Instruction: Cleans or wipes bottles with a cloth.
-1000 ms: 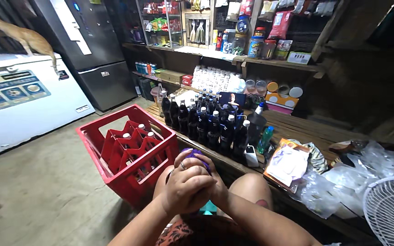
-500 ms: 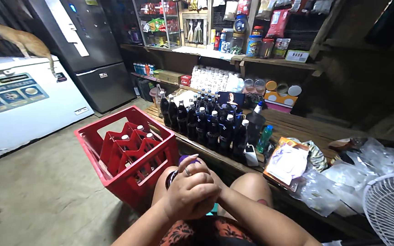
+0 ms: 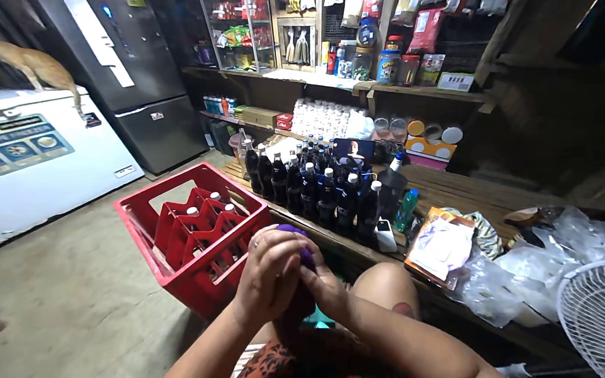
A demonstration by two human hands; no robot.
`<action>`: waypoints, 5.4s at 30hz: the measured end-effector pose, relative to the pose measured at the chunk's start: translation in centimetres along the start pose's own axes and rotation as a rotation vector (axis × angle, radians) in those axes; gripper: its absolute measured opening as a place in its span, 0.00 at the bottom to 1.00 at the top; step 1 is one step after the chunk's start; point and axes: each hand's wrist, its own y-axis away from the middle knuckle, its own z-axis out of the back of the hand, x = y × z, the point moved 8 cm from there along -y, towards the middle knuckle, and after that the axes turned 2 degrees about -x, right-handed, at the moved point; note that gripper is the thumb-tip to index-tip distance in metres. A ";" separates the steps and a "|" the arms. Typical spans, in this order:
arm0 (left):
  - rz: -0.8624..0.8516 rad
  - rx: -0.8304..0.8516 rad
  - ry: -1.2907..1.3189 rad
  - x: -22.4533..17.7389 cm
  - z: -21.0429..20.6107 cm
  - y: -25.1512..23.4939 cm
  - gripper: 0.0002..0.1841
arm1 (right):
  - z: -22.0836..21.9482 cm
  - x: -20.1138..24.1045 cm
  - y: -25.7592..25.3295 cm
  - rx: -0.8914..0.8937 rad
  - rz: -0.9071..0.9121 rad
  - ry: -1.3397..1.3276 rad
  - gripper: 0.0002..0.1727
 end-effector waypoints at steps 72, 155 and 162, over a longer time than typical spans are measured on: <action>0.207 0.213 0.666 0.1 0.5 1.0 0.21 | -2.0 1.2 2.1 0.239 -0.317 0.205 0.37; -0.029 0.115 0.087 -0.8 -0.2 0.4 0.18 | -0.8 2.3 1.2 0.091 -0.037 0.016 0.40; -0.022 0.120 0.097 -0.7 -0.2 0.3 0.18 | -0.7 2.8 0.9 0.130 -0.035 0.123 0.34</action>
